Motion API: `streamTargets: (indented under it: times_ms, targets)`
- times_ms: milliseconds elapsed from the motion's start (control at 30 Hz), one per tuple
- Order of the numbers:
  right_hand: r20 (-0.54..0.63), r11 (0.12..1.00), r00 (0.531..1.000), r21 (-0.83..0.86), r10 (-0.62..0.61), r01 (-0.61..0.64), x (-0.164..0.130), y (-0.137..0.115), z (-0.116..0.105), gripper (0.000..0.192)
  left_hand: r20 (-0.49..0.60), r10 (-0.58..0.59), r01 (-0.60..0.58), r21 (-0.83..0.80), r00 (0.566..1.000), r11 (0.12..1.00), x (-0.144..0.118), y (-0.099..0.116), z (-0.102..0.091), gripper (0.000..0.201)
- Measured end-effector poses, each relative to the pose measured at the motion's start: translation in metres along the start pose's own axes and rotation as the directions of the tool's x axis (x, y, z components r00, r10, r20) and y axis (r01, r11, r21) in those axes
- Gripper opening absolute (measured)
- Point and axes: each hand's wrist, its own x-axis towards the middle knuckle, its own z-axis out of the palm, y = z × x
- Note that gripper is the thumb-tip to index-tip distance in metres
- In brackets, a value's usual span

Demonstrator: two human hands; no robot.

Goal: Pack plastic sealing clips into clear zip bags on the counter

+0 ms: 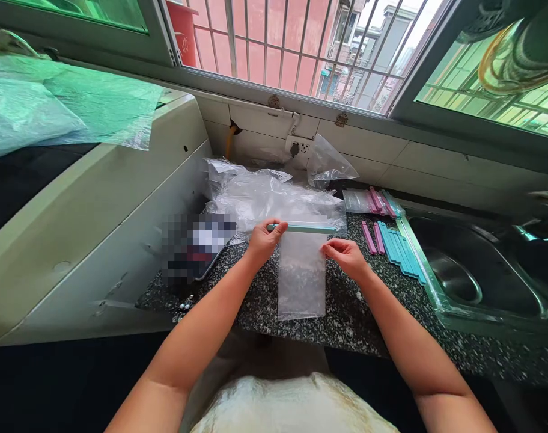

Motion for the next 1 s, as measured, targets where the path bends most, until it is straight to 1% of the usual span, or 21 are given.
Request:
streamTargets:
  times_ms: [100,200,333,400,467,567,667,767,867,1000]
  targets:
    - [0.007,1.000,1.000,-0.013,0.006,-0.006,0.000,0.000,0.000,0.032,-0.012,-0.005,0.005,0.009,1.000,1.000,0.000,0.000,0.000,0.050]
    - [0.001,1.000,1.000,-0.018,0.010,-0.010,0.000,0.000,0.000,0.033,0.004,-0.009,0.009,0.030,1.000,1.000,0.000,0.001,-0.001,0.048]
    - [-0.004,0.998,1.000,0.065,0.015,-0.014,0.002,0.001,-0.003,0.033,0.056,-0.006,0.001,0.090,0.998,0.996,-0.001,0.003,-0.001,0.045]
    - [-0.046,0.994,0.999,0.112,0.006,-0.001,0.002,0.001,-0.006,0.036,0.079,-0.014,0.005,0.117,0.997,0.993,-0.001,0.002,-0.001,0.044]
    - [-0.096,0.994,0.995,0.107,-0.008,0.018,0.002,-0.001,-0.009,0.039,0.103,-0.041,0.026,0.137,0.994,0.990,-0.001,0.001,-0.001,0.043]
    - [-0.118,0.999,0.992,0.020,-0.040,0.043,0.002,-0.003,-0.012,0.037,0.136,-0.076,0.054,0.159,0.988,0.986,-0.003,0.002,0.000,0.043]
    - [-0.070,0.989,0.994,-0.122,-0.089,0.080,0.001,-0.006,-0.015,0.030,0.145,-0.094,0.070,0.160,0.985,0.985,-0.005,0.003,0.002,0.043]
    - [-0.002,0.951,0.991,-0.280,-0.135,0.129,0.000,-0.009,-0.019,0.022,0.154,-0.115,0.091,0.156,0.981,0.984,-0.007,0.004,0.003,0.045]
    - [0.048,0.908,0.986,-0.386,-0.158,0.165,-0.002,-0.012,-0.023,0.016,0.156,-0.117,0.092,0.158,0.981,0.983,-0.008,0.003,0.005,0.045]
    - [0.098,0.850,0.975,-0.478,-0.200,0.222,-0.004,-0.018,-0.030,0.012,0.164,-0.062,0.039,0.141,0.984,0.989,-0.007,0.002,0.009,0.043]
